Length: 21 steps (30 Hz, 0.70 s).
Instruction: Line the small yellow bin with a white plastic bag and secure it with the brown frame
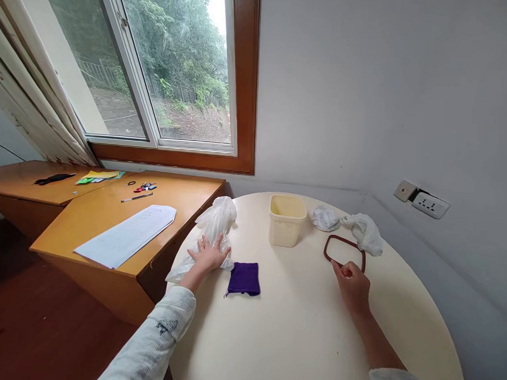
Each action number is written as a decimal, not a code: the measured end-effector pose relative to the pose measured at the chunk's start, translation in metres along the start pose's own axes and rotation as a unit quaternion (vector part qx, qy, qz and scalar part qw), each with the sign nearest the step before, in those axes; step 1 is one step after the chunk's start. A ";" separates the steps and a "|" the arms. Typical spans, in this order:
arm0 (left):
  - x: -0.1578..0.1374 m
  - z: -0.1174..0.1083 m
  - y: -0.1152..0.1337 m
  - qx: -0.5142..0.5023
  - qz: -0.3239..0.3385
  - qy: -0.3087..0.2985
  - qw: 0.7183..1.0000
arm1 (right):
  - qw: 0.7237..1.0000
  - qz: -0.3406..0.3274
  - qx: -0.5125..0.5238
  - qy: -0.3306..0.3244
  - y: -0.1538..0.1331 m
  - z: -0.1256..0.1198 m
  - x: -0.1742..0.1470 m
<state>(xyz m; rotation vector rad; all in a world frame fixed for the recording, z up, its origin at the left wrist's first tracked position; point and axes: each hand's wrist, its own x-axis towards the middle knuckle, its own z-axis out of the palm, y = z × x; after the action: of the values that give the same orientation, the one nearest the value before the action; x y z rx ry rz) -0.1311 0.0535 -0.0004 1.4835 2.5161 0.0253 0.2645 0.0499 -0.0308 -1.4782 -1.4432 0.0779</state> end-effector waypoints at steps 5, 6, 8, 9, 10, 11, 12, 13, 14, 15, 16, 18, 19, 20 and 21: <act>0.005 0.009 -0.002 -0.025 0.010 0.032 0.999 | 1.000 -0.004 0.010 -0.001 -0.001 0.000 0.000; 0.006 0.010 -0.002 -0.031 0.013 0.035 0.999 | 1.000 -0.002 0.012 -0.003 0.000 0.000 0.000; 0.006 0.011 -0.002 -0.046 0.022 0.043 0.998 | 1.000 0.001 0.013 -0.004 0.000 0.001 0.000; 0.006 0.010 -0.002 -0.056 0.028 0.048 0.997 | 1.000 0.002 0.013 -0.004 0.001 0.001 0.000; 0.006 0.009 -0.003 -0.069 0.036 0.054 0.996 | 1.000 0.002 0.013 -0.004 0.001 0.001 0.000; 0.005 0.007 -0.003 -0.083 0.045 0.062 0.994 | 1.000 0.001 0.013 -0.005 0.001 0.001 0.000; 0.004 0.005 -0.004 -0.099 0.055 0.071 0.991 | 1.000 0.001 0.013 -0.007 0.002 0.001 0.000; 0.004 0.001 -0.005 -0.117 0.065 0.080 0.988 | 1.000 0.001 0.014 -0.009 0.002 0.002 0.000; 0.003 -0.004 -0.005 -0.138 0.076 0.089 0.984 | 1.000 0.001 0.015 -0.010 0.002 0.002 0.000; 0.002 -0.009 -0.006 -0.161 0.086 0.098 0.978 | 1.000 0.000 0.016 -0.011 0.001 0.002 0.000; 0.001 -0.016 -0.005 -0.185 0.094 0.109 0.972 | 1.000 -0.003 0.017 -0.009 0.001 0.002 -0.001; -0.003 -0.031 -0.003 -0.239 0.109 0.133 0.956 | 1.000 -0.008 0.019 -0.006 0.000 0.002 -0.001; -0.005 -0.040 0.000 -0.268 0.115 0.146 0.945 | 1.000 -0.011 0.021 -0.005 0.000 0.002 -0.001; -0.008 -0.049 0.003 -0.299 0.121 0.158 0.933 | 1.000 -0.013 0.023 -0.004 -0.001 0.002 -0.001; -0.011 -0.058 0.006 -0.331 0.126 0.167 0.920 | 1.000 -0.015 0.025 -0.003 -0.001 0.002 -0.001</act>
<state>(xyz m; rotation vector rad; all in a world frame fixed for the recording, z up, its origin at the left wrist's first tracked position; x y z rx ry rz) -0.1321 0.0523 0.0593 1.5575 2.1574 1.1352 0.2624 0.0498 -0.0315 -1.4165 -1.4575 0.0978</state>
